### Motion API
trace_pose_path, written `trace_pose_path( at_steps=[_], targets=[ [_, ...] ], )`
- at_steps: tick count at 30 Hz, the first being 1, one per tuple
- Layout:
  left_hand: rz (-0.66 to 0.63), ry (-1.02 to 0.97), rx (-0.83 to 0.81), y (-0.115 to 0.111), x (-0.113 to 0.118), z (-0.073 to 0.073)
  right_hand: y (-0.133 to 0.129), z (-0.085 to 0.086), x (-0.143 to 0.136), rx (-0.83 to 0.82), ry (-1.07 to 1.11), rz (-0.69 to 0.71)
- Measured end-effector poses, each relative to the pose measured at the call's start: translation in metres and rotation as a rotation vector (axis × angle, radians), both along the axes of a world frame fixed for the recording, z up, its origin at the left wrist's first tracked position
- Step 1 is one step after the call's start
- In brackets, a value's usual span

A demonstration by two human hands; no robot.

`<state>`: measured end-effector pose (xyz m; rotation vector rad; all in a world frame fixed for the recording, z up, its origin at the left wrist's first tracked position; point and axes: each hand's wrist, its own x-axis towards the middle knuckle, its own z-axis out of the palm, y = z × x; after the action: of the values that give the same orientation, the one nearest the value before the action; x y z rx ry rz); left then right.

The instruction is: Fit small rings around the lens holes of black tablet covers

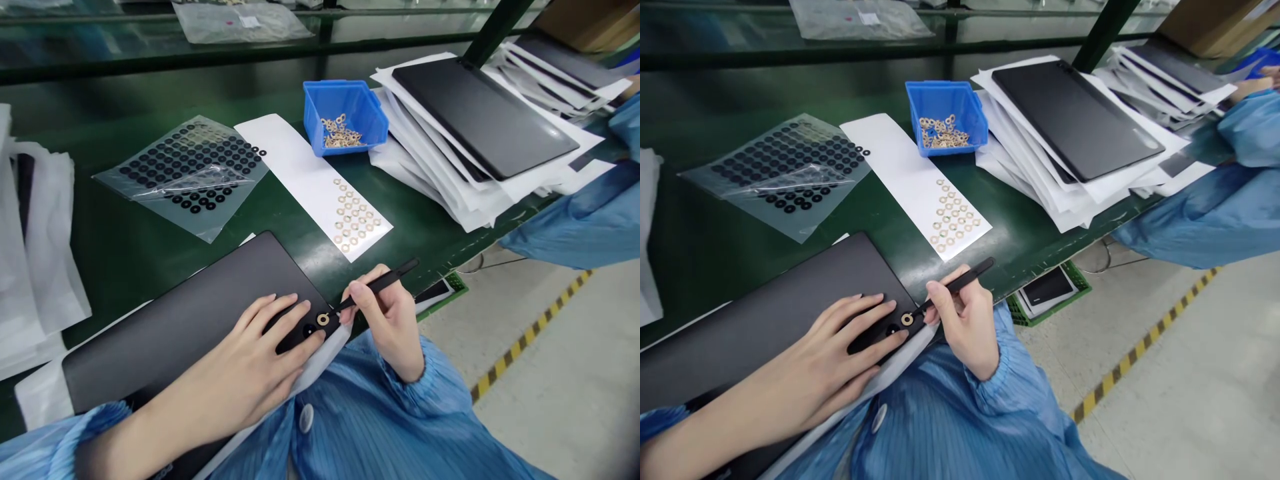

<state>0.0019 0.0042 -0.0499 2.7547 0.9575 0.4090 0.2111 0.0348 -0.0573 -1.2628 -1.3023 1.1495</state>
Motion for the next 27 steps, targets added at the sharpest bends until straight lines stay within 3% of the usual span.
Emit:
trace_pose_path(
  at_steps=[27],
  targets=[
    [0.041,-0.007,0.004,-0.0038,0.0008,-0.0024,-0.0017,-0.0039,0.0007,0.031,-0.007,0.002]
  ],
)
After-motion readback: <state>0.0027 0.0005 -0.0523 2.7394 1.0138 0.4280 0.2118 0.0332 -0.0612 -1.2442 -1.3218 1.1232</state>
